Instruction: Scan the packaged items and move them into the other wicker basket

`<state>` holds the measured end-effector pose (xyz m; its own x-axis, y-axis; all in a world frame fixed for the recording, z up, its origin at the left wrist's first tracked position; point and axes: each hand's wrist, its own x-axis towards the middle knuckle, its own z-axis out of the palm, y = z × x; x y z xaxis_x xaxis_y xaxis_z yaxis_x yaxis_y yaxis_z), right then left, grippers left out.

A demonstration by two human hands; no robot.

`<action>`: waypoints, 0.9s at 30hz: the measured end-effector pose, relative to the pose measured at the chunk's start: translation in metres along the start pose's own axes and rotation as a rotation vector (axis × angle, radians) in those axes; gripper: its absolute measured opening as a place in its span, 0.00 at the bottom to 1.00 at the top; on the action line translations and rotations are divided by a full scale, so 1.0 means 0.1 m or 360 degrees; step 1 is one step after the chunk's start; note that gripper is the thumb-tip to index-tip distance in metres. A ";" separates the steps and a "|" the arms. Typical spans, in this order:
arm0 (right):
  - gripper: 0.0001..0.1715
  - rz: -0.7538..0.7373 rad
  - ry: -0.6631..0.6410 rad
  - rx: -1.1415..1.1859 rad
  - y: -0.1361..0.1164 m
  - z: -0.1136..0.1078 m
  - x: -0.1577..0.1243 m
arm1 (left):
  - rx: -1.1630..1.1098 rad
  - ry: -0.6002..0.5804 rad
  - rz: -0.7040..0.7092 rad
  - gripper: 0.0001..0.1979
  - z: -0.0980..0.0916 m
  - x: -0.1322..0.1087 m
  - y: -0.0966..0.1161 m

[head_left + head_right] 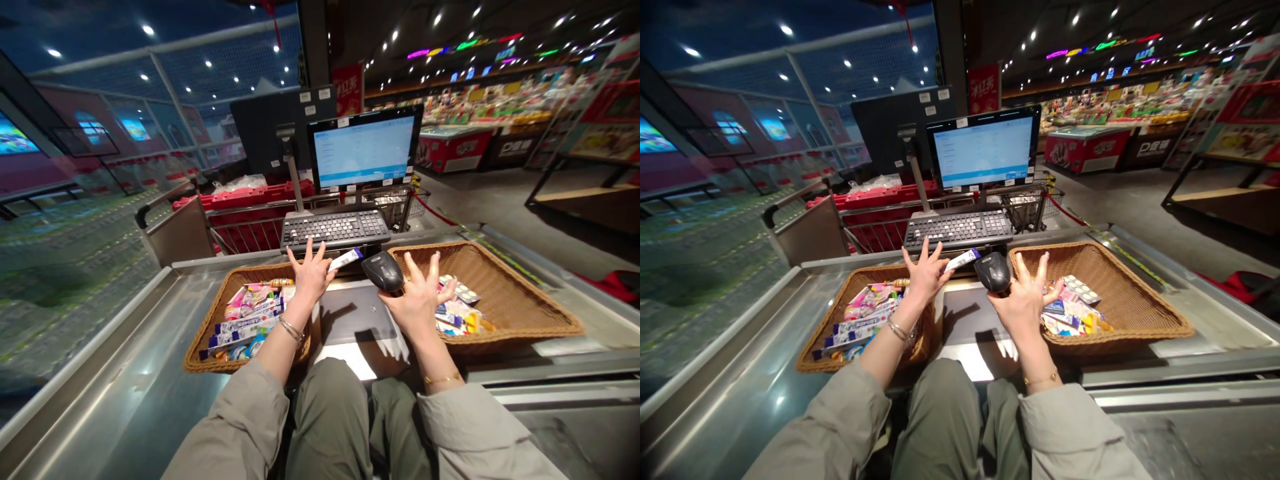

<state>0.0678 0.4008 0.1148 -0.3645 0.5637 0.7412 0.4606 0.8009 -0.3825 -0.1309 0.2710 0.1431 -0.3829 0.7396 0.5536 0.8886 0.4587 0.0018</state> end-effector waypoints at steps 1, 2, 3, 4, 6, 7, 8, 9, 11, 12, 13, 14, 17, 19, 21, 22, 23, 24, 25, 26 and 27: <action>0.12 -0.0011 -0.0014 -0.0006 0.00 -0.02 0.00 | -0.0003 0.0008 0.0007 0.08 0.01 0.01 0.03; 0.11 -0.0023 -0.0026 -0.0010 0.00 -0.03 0.00 | -0.0004 0.0018 0.0016 0.08 0.03 0.02 0.07; 0.11 -0.0034 -0.0037 -0.0013 0.00 -0.05 0.00 | -0.0001 0.0031 0.0031 0.08 0.05 0.03 0.09; 0.10 -0.0046 -0.0045 -0.0015 -0.01 -0.06 0.00 | 0.0005 0.0045 0.0049 0.09 0.06 0.04 0.12; 0.09 -0.0061 -0.0056 -0.0022 -0.01 -0.08 0.00 | 0.0027 0.0077 0.0086 0.09 0.09 0.05 0.17; 0.09 -0.0065 -0.0064 -0.0026 -0.01 -0.09 0.00 | 0.0038 0.0090 0.0101 0.09 0.10 0.06 0.19; 0.09 -0.0068 -0.0071 -0.0030 -0.01 -0.09 -0.01 | 0.0048 0.0099 0.0112 0.10 0.10 0.06 0.21; 0.09 -0.0072 -0.0078 -0.0032 0.00 -0.10 -0.01 | 0.0054 0.0103 0.0118 0.10 0.11 0.07 0.23; 0.09 -0.0076 -0.0091 -0.0031 0.00 -0.10 -0.01 | 0.0057 0.0101 0.0121 0.11 0.11 0.08 0.26; 0.09 -0.0077 -0.0100 -0.0027 0.00 -0.11 -0.01 | 0.0054 0.0095 0.0122 0.11 0.11 0.08 0.27; 0.09 -0.0078 -0.0108 -0.0021 0.00 -0.11 -0.01 | 0.0050 0.0089 0.0121 0.11 0.10 0.08 0.27; 0.09 -0.0078 -0.0113 -0.0016 0.00 -0.11 -0.01 | 0.0044 0.0082 0.0120 0.11 0.10 0.08 0.28; 0.09 -0.0085 -0.0109 0.0009 0.00 -0.10 -0.01 | 0.0019 0.0065 0.0110 0.11 0.09 0.09 0.28; 0.09 -0.0093 -0.0096 0.0024 0.00 -0.10 -0.01 | 0.0009 0.0064 0.0106 0.11 0.09 0.09 0.28; 0.09 -0.0100 -0.0094 0.0033 -0.01 -0.09 0.00 | 0.0007 0.0067 0.0103 0.11 0.09 0.10 0.28; 0.09 -0.0103 -0.0095 0.0034 -0.01 -0.09 0.00 | 0.0008 0.0069 0.0102 0.11 0.09 0.10 0.28; 0.10 -0.0107 -0.0097 0.0034 -0.01 -0.09 0.00 | 0.0010 0.0072 0.0101 0.11 0.10 0.10 0.28; 0.10 -0.0112 -0.0098 0.0034 -0.01 -0.09 0.00 | 0.0011 0.0075 0.0101 0.11 0.10 0.10 0.28; 0.10 -0.0116 -0.0099 0.0036 -0.01 -0.09 0.00 | 0.0011 0.0079 0.0104 0.11 0.10 0.10 0.28; 0.10 -0.0120 -0.0096 0.0039 -0.01 -0.10 0.00 | 0.0011 0.0081 0.0108 0.11 0.10 0.10 0.28; 0.09 -0.0122 -0.0092 0.0045 -0.01 -0.10 0.00 | 0.0010 0.0084 0.0113 0.11 0.11 0.10 0.28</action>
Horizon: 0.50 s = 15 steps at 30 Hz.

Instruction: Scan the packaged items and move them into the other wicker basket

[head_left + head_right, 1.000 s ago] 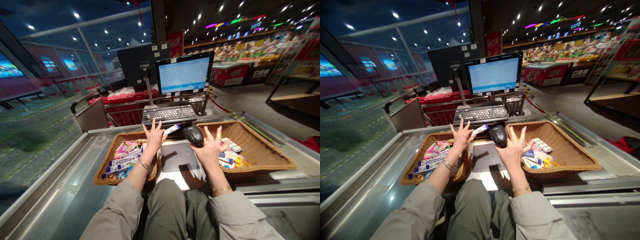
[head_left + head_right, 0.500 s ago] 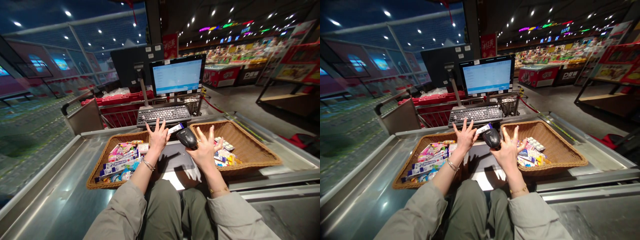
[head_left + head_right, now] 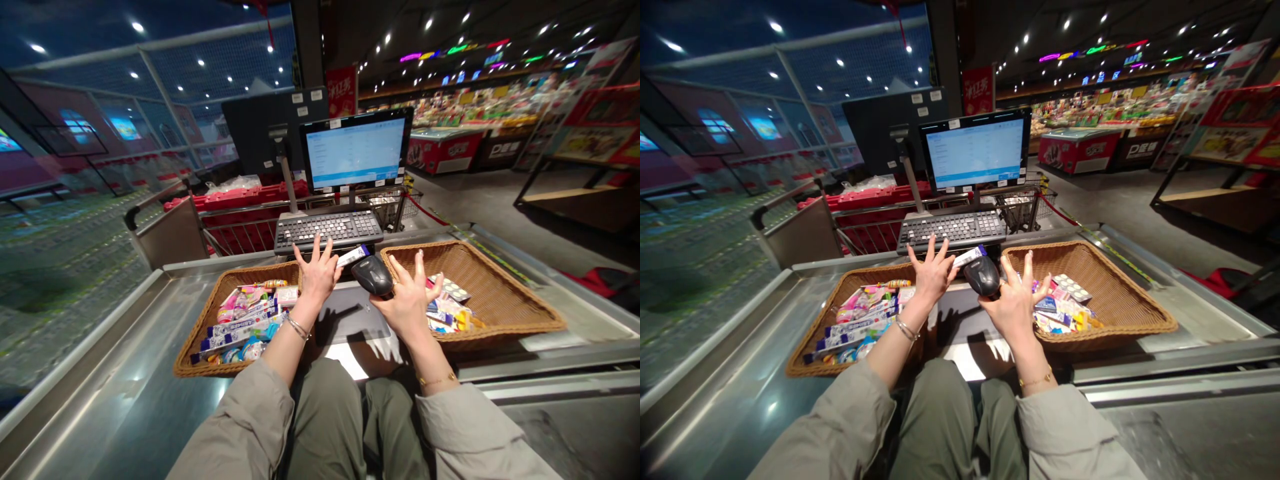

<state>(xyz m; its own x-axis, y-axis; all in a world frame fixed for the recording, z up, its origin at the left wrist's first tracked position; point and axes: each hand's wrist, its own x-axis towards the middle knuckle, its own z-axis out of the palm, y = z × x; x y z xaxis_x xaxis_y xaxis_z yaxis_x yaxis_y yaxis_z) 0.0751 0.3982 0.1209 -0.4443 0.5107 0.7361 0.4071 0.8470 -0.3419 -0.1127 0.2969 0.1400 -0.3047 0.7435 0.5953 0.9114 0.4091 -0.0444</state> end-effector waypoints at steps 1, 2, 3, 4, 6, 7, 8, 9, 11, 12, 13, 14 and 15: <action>0.10 -0.0001 0.0003 0.0008 0.00 0.00 0.00 | 0.0000 0.0001 0.0005 0.11 0.00 0.00 0.00; 0.10 0.0000 0.0006 0.0018 0.00 -0.01 0.00 | 0.0001 0.0002 0.0010 0.11 0.01 0.01 0.00; 0.09 0.0002 0.0008 0.0030 0.00 -0.01 0.00 | 0.0002 0.0005 0.0013 0.11 0.01 0.01 0.00; 0.09 0.0004 0.0008 0.0042 0.00 -0.01 0.00 | 0.0003 0.0008 0.0015 0.11 0.02 0.01 0.01; 0.07 0.0008 0.0012 0.0060 0.00 -0.02 0.01 | -0.0002 0.0014 0.0017 0.11 0.02 0.03 0.02; 0.07 0.0010 0.0015 0.0063 0.01 -0.02 0.01 | -0.0006 0.0017 0.0018 0.11 0.01 0.03 0.03; 0.07 0.0011 0.0017 0.0061 0.01 -0.02 0.01 | -0.0010 0.0017 0.0019 0.11 0.01 0.04 0.04; 0.08 0.0012 0.0019 0.0057 0.02 -0.03 0.01 | -0.0013 0.0016 0.0021 0.11 0.00 0.05 0.05; 0.09 0.0016 0.0020 0.0050 0.03 -0.04 0.01 | -0.0023 0.0010 0.0023 0.12 -0.02 0.06 0.07; 0.10 0.0019 0.0018 0.0048 0.04 -0.04 0.01 | -0.0029 0.0006 0.0022 0.12 -0.03 0.07 0.09; 0.10 0.0022 0.0016 0.0047 0.05 -0.05 0.01 | -0.0036 0.0001 0.0018 0.12 -0.04 0.07 0.10; 0.10 0.0025 0.0016 0.0046 0.07 -0.05 0.01 | -0.0043 -0.0003 0.0014 0.12 -0.04 0.08 0.11; 0.09 0.0027 0.0014 0.0044 0.08 -0.06 0.01 | -0.0050 -0.0005 0.0010 0.12 -0.05 0.09 0.12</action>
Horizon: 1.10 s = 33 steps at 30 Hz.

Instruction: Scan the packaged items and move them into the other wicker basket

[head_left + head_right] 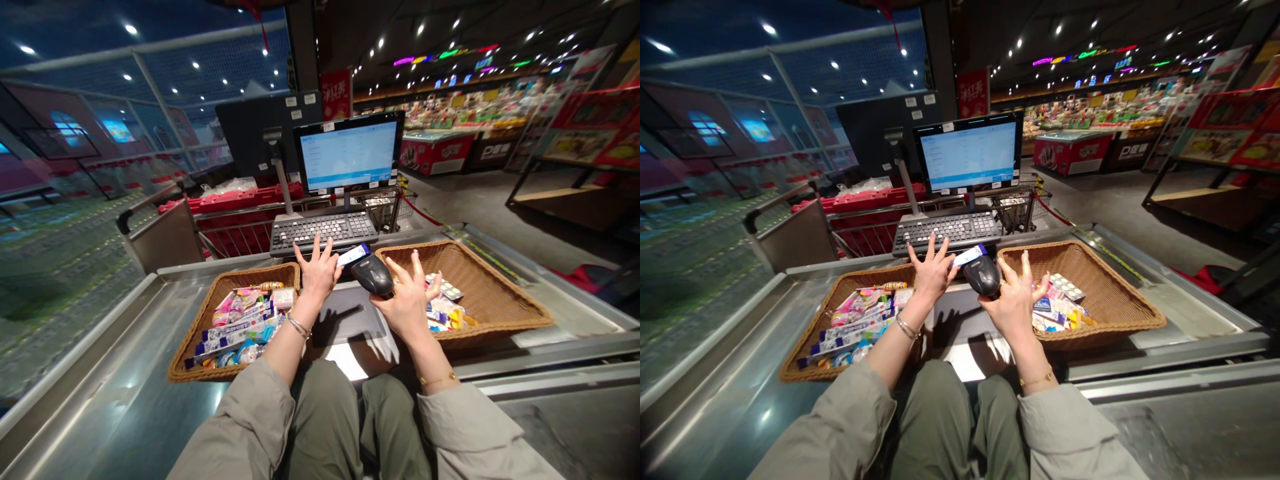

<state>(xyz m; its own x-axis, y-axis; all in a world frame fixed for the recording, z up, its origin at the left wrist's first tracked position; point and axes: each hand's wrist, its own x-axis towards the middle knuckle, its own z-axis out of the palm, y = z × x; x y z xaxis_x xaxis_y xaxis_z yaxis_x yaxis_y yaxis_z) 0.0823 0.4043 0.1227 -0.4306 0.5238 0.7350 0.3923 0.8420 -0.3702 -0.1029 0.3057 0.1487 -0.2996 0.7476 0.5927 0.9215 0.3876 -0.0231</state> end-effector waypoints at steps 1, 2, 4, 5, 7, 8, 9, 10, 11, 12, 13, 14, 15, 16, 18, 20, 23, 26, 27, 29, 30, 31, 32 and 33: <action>0.09 0.0000 0.0000 -0.0004 0.01 -0.01 0.00 | -0.0004 0.0000 -0.0002 0.12 0.00 0.01 0.01; 0.08 -0.0002 0.0001 -0.0009 0.02 -0.01 0.00 | -0.0007 0.0002 -0.0001 0.12 -0.01 0.01 0.02; 0.09 -0.0006 0.0005 -0.0019 0.03 -0.02 0.01 | -0.0006 0.0006 0.0005 0.11 -0.01 0.02 0.04; 0.09 -0.0010 0.0006 -0.0024 0.04 -0.02 0.01 | -0.0004 0.0007 0.0007 0.11 -0.01 0.03 0.05; 0.12 -0.0017 0.0008 -0.0030 0.05 -0.03 0.01 | 0.0003 0.0009 0.0006 0.11 0.00 0.03 0.06; 0.12 -0.0022 0.0011 -0.0030 0.05 -0.03 0.01 | 0.0006 0.0010 0.0006 0.11 0.00 0.03 0.07; 0.13 -0.0025 0.0013 -0.0030 0.06 -0.03 0.01 | 0.0009 0.0011 0.0005 0.11 0.00 0.03 0.07; 0.13 -0.0028 0.0011 -0.0029 0.06 -0.04 0.01 | 0.0012 0.0010 0.0005 0.11 0.00 0.03 0.07; 0.12 -0.0030 0.0007 -0.0028 0.06 -0.04 0.01 | 0.0013 0.0007 0.0004 0.11 0.00 0.03 0.07; 0.12 -0.0029 0.0002 -0.0029 0.06 -0.04 0.00 | 0.0013 0.0004 0.0001 0.11 0.00 0.03 0.07; 0.11 -0.0025 -0.0003 -0.0034 0.06 -0.04 0.00 | 0.0011 -0.0002 -0.0002 0.11 0.00 0.03 0.07; 0.11 -0.0020 -0.0006 -0.0041 0.06 -0.04 0.00 | 0.0009 -0.0007 -0.0007 0.11 0.00 0.03 0.07; 0.10 -0.0015 -0.0002 -0.0049 0.06 -0.04 -0.01 | 0.0006 -0.0013 -0.0009 0.11 -0.01 0.03 0.07; 0.10 -0.0009 0.0003 -0.0056 0.06 -0.04 -0.01 | 0.0004 -0.0017 -0.0010 0.11 -0.01 0.03 0.08; 0.11 0.0009 0.0024 -0.0066 0.06 -0.03 -0.01 | 0.0001 -0.0025 -0.0013 0.11 -0.01 0.03 0.08; 0.12 0.0034 0.0049 -0.0072 0.08 -0.03 0.00 | -0.0003 -0.0030 -0.0009 0.11 -0.01 0.03 0.09; 0.13 0.0087 0.0102 -0.0079 0.13 -0.02 0.03 | -0.0017 -0.0016 0.0019 0.10 0.04 0.06 0.10; 0.15 0.0164 0.0150 -0.0068 0.22 -0.05 0.07 | -0.0037 0.0022 0.0084 0.09 0.12 0.11 0.13; 0.16 0.0202 0.0167 -0.0064 0.26 -0.06 0.08 | -0.0044 0.0033 0.0112 0.09 0.15 0.13 0.14; 0.19 0.0312 0.0208 -0.0060 0.35 -0.10 0.10 | -0.0056 0.0043 0.0178 0.08 0.20 0.17 0.19; 0.21 0.0382 0.0233 -0.0059 0.40 -0.13 0.11 | -0.0063 0.0040 0.0212 0.08 0.22 0.18 0.22; 0.25 0.0458 0.0255 -0.0060 0.45 -0.16 0.12 | -0.0070 0.0035 0.0244 0.07 0.25 0.20 0.26; 0.27 0.0532 0.0271 -0.0063 0.51 -0.19 0.12 | -0.0078 0.0025 0.0276 0.07 0.27 0.22 0.30; 0.29 0.0598 0.0293 -0.0067 0.58 -0.22 0.11 | -0.0088 0.0011 0.0310 0.07 0.29 0.23 0.34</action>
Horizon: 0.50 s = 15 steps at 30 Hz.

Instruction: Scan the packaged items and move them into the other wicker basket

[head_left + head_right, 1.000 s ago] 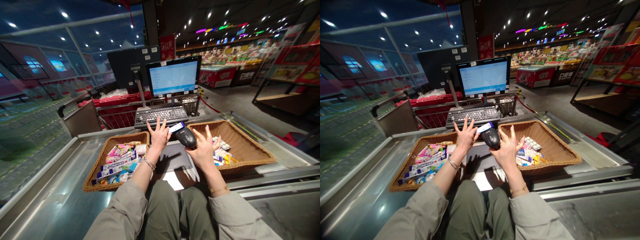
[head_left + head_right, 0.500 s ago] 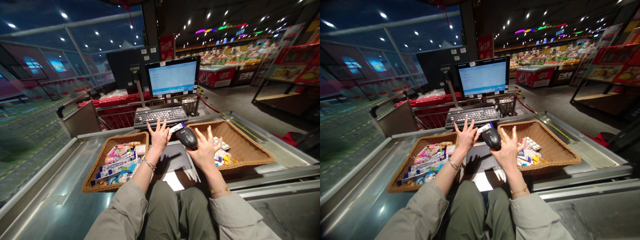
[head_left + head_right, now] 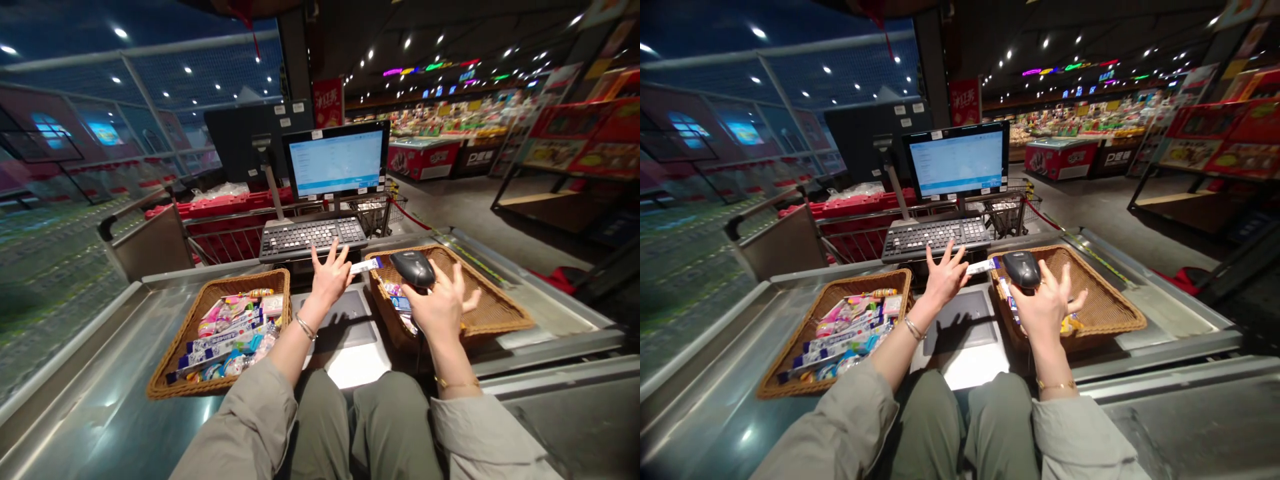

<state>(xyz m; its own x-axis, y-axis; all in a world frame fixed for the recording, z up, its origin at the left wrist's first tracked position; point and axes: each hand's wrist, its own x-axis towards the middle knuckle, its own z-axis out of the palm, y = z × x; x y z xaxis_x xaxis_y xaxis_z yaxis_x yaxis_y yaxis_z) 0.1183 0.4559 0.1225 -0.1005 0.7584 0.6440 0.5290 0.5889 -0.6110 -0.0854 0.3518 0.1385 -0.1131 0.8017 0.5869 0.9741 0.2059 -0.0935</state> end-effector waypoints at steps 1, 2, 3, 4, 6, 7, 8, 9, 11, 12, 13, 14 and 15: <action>0.30 0.0046 0.0007 -0.0007 0.06 -0.03 0.02 | -0.0013 -0.0013 0.0036 0.07 0.03 0.02 0.04; 0.31 0.0085 0.0020 -0.0012 0.13 -0.07 0.04 | -0.0028 -0.0024 0.0077 0.07 0.05 0.05 0.08; 0.31 0.0122 0.0056 -0.0019 0.19 -0.11 0.06 | -0.0041 -0.0030 0.0121 0.07 0.08 0.08 0.12; 0.31 0.0146 0.0085 -0.0030 0.25 -0.15 0.08 | -0.0052 -0.0031 0.0168 0.07 0.12 0.11 0.16; 0.31 0.0170 0.0120 -0.0051 0.35 -0.23 0.10 | -0.0062 -0.0022 0.0260 0.09 0.19 0.18 0.25; 0.31 0.0191 0.0136 -0.0061 0.39 -0.27 0.11 | -0.0061 -0.0018 0.0305 0.10 0.22 0.22 0.31; 0.31 0.0223 0.0152 -0.0073 0.42 -0.30 0.12 | -0.0056 -0.0018 0.0351 0.11 0.26 0.26 0.37; 0.30 0.0258 0.0161 -0.0085 0.45 -0.33 0.12 | -0.0050 -0.0022 0.0393 0.12 0.30 0.30 0.44; 0.30 0.0325 0.0173 -0.0108 0.48 -0.37 0.13 | -0.0035 -0.0046 0.0448 0.15 0.37 0.38 0.59; 0.30 0.0345 0.0173 -0.0116 0.50 -0.39 0.13 | -0.0030 -0.0062 0.0446 0.17 0.41 0.41 0.67; 0.31 0.0357 0.0181 -0.0123 0.51 -0.40 0.13 | -0.0028 -0.0083 0.0435 0.18 0.44 0.43 0.75; 0.31 0.0365 0.0193 -0.0131 0.53 -0.41 0.13 | -0.0029 -0.0104 0.0417 0.20 0.47 0.44 0.81; 0.31 0.0370 0.0201 -0.0140 0.54 -0.42 0.12 | -0.0033 -0.0124 0.0389 0.22 0.50 0.45 0.86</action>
<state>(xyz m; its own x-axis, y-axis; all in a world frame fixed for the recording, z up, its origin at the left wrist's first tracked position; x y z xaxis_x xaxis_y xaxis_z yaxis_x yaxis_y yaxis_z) 0.1813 0.4857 0.1166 0.1347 0.8264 0.5468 0.5972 0.3726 -0.7103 -0.0163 0.4332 0.1170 0.1125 0.8672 0.4850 0.9781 -0.0105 -0.2081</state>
